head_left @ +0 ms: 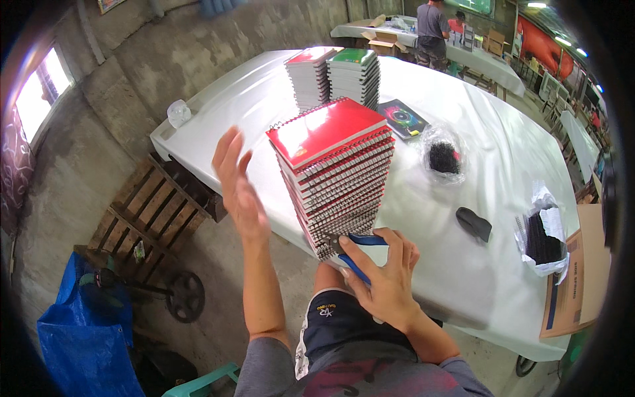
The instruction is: The person uses pliers to trim the spiral binding edges of stacked notebooks. They handle red and purple notebooks, cutting the binding coils and stacking the trimmed units on the table.
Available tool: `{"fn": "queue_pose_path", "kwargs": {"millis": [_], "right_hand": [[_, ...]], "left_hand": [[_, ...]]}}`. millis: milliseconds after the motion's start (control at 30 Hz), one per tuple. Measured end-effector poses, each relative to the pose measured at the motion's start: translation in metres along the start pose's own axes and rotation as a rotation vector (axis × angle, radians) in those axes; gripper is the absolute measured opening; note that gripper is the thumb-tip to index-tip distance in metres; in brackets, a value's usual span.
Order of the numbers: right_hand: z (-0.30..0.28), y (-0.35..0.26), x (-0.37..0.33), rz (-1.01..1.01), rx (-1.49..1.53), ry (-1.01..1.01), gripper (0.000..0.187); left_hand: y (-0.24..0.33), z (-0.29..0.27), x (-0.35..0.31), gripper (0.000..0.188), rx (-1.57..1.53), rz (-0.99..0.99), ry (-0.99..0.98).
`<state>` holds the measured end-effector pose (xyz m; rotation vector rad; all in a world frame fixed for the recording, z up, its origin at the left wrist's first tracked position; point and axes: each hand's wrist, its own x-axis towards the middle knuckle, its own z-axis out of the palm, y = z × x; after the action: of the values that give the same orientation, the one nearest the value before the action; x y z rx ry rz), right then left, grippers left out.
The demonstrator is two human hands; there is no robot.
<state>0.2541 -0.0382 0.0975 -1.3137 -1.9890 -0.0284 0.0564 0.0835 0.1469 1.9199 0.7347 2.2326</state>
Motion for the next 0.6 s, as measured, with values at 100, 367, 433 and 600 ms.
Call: {"fn": "queue_pose_path", "kwargs": {"millis": [100,367,433,600], "right_hand": [[0.004,-0.004,0.001,0.025,-0.010,0.039,0.046],[0.015,-0.006,0.005,0.009,-0.009,0.053,0.049],[0.018,-0.005,0.006,0.034,-0.006,0.067,0.050],[0.020,-0.004,0.007,-0.018,0.033,0.077,0.051]], "left_hand": [[-0.011,0.011,0.029,0.073,0.052,0.139,-0.170],[-0.014,0.031,0.037,0.068,0.022,0.169,-0.309],[-0.013,0.031,0.034,0.065,0.061,0.172,-0.308],[-0.017,0.034,0.031,0.038,-0.003,0.169,-0.202]]}}
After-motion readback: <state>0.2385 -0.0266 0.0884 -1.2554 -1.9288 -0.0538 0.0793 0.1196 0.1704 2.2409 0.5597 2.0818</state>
